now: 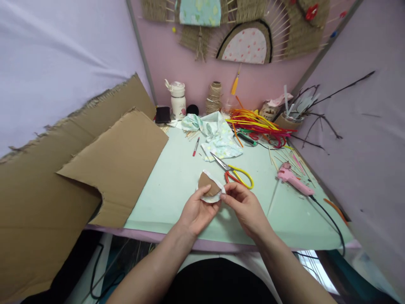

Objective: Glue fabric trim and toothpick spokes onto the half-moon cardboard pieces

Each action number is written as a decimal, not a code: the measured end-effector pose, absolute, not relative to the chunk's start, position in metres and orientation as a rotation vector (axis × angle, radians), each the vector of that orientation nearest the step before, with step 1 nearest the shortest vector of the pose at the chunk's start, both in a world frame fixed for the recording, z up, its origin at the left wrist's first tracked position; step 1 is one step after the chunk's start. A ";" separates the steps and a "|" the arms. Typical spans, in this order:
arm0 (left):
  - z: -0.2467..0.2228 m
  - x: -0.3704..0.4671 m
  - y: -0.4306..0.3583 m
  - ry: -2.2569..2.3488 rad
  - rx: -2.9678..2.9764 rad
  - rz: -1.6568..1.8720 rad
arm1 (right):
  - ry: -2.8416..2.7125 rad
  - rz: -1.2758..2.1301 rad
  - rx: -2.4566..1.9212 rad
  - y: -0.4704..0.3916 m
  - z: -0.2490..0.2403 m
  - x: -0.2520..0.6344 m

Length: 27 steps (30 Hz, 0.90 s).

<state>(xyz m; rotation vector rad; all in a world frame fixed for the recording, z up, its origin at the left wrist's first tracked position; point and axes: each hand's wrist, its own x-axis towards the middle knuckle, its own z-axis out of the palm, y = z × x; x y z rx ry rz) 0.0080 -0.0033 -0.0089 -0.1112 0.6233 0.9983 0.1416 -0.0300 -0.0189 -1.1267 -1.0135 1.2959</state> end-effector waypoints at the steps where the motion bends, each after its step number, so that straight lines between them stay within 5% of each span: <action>1: -0.009 0.009 -0.003 0.629 -0.121 1.007 | -0.997 1.288 -1.125 -0.030 -0.019 0.141; 10: -0.011 0.013 -0.009 0.592 -0.050 1.032 | -0.807 1.205 -1.096 -0.026 -0.020 0.136; 19: -0.017 -0.013 -0.010 0.938 0.871 1.236 | -1.054 1.295 -1.102 -0.020 0.023 0.174; 27: 0.004 -0.010 -0.005 0.674 1.146 0.810 | -1.125 1.381 -1.183 -0.026 0.030 0.168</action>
